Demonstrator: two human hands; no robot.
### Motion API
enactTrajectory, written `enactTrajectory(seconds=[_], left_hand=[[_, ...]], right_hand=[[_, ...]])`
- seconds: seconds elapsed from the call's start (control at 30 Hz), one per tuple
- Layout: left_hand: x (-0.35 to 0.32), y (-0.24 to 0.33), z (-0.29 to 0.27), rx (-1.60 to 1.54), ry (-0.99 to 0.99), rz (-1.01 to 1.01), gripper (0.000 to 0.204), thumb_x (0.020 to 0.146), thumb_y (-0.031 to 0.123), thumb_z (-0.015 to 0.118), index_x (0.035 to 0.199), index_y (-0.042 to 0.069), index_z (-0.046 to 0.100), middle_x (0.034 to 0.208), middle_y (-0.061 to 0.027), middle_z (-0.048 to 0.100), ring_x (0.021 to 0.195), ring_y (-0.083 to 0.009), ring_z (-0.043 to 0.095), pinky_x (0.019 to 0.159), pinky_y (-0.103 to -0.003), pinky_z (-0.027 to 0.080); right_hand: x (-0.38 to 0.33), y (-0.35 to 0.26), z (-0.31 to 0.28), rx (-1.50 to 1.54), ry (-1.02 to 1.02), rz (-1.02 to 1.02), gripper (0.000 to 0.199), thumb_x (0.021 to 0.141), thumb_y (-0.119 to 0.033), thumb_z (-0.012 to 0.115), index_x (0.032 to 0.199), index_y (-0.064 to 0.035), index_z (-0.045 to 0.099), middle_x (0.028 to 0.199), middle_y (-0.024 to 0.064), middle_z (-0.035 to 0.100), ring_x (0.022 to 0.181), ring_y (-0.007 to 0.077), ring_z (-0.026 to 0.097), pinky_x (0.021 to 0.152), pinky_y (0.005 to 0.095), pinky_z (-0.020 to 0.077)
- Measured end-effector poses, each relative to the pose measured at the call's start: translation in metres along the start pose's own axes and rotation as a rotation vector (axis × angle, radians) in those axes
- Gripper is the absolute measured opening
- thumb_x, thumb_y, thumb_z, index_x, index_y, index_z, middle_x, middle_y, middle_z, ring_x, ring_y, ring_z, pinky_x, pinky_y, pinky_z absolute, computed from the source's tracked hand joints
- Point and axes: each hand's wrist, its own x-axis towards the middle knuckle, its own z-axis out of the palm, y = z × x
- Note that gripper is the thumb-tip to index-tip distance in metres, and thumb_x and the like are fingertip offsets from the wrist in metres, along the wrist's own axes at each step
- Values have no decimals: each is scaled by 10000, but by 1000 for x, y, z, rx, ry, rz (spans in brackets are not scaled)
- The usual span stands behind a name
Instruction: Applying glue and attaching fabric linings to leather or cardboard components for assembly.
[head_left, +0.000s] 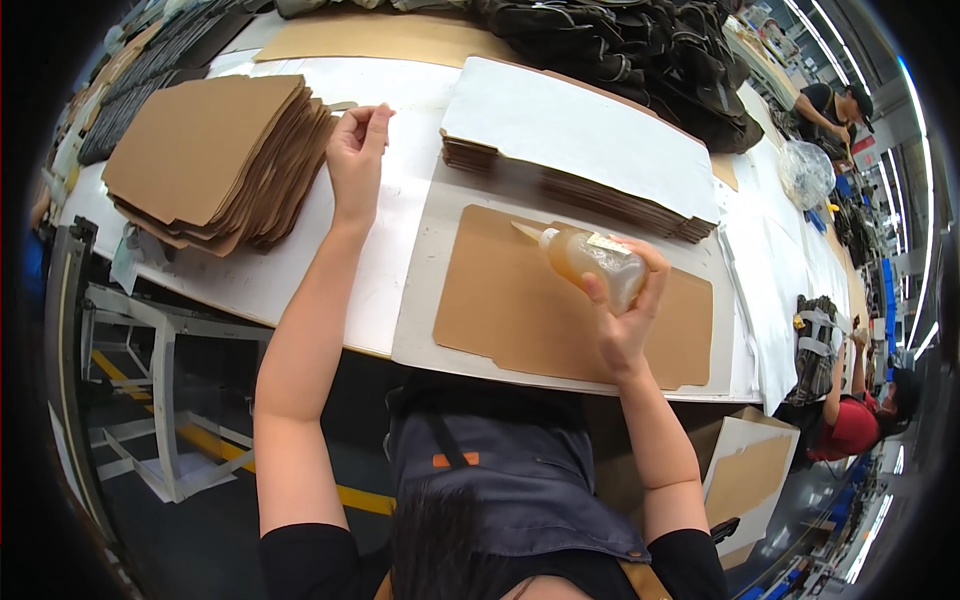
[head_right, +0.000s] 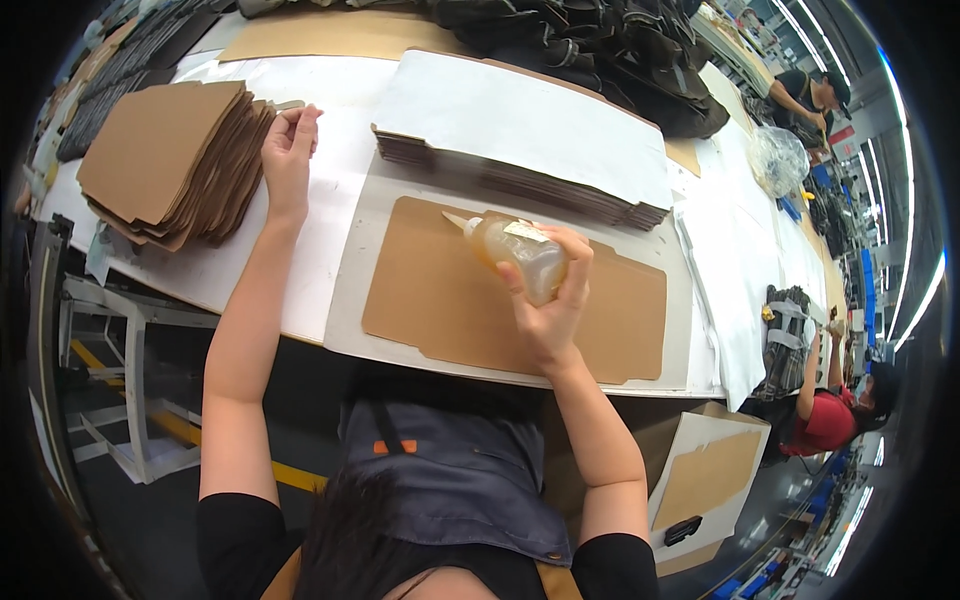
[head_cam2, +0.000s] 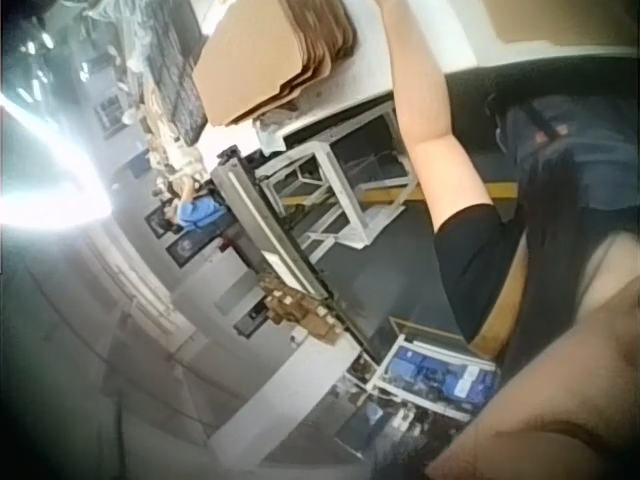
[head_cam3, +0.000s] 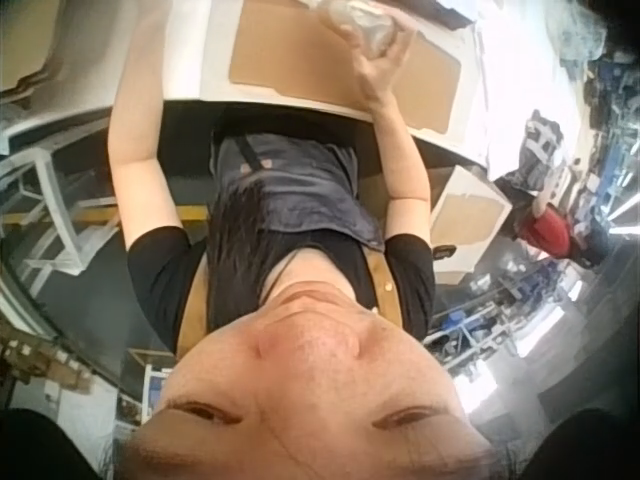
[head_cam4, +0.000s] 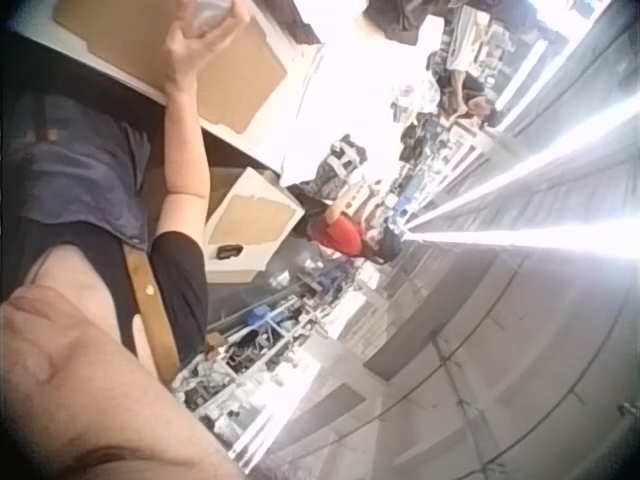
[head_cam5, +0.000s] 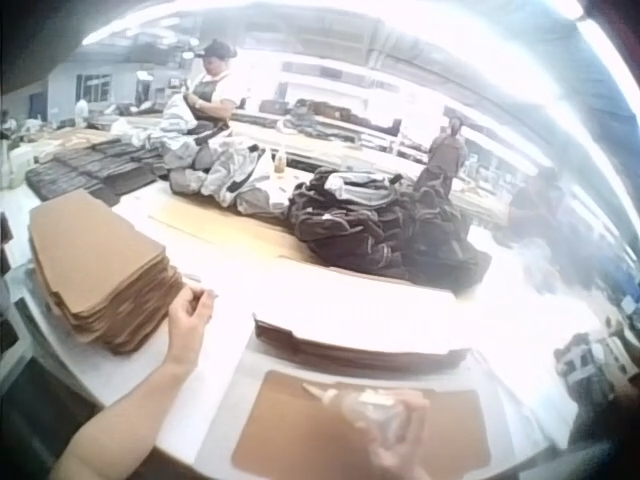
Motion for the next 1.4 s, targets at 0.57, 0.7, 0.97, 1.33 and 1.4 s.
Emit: enactTrajectory(seconds=[0.57, 0.7, 0.97, 1.33, 1.4], left_hand=[[0, 7, 1, -41, 3, -7, 257, 999, 276, 682, 984, 20, 671, 745, 49, 530, 693, -26, 439, 624, -184, 364], [2, 6, -4, -40, 6, 1, 251, 994, 272, 686, 955, 25, 675, 752, 46, 557, 688, -24, 459, 615, -188, 381], [3, 3, -3, -36, 11, 31, 247, 992, 271, 687, 920, 35, 680, 757, 46, 579, 675, -20, 476, 598, -193, 396], [2, 3, -4, -17, 4, 16, 257, 990, 282, 687, 919, 35, 682, 748, 47, 574, 679, -25, 476, 607, -195, 395], [2, 3, -4, -19, 4, 21, 260, 989, 285, 689, 921, 34, 682, 746, 48, 573, 680, -25, 477, 610, -196, 395]], right_hand=[[31, 0, 34, 166, -137, 124, 530, 884, -197, 806, 1285, -75, 483, 1207, 94, 567, 1102, 195, 567, 948, 337, 484], [43, -3, 25, 241, -143, 278, 519, 898, -222, 793, 1296, -94, 487, 1181, 59, 549, 1082, 161, 560, 915, 303, 496], [55, 6, 23, 276, -220, 292, 515, 882, -192, 793, 1296, -114, 496, 1137, 35, 530, 1044, 142, 560, 866, 279, 510], [50, 1, 15, 331, -331, 292, 528, 862, -220, 818, 1276, -107, 512, 1152, 32, 553, 1051, 138, 568, 887, 282, 504], [46, -3, 13, 373, -374, 277, 532, 857, -220, 823, 1271, -99, 514, 1172, 32, 546, 1053, 140, 570, 902, 289, 502]])
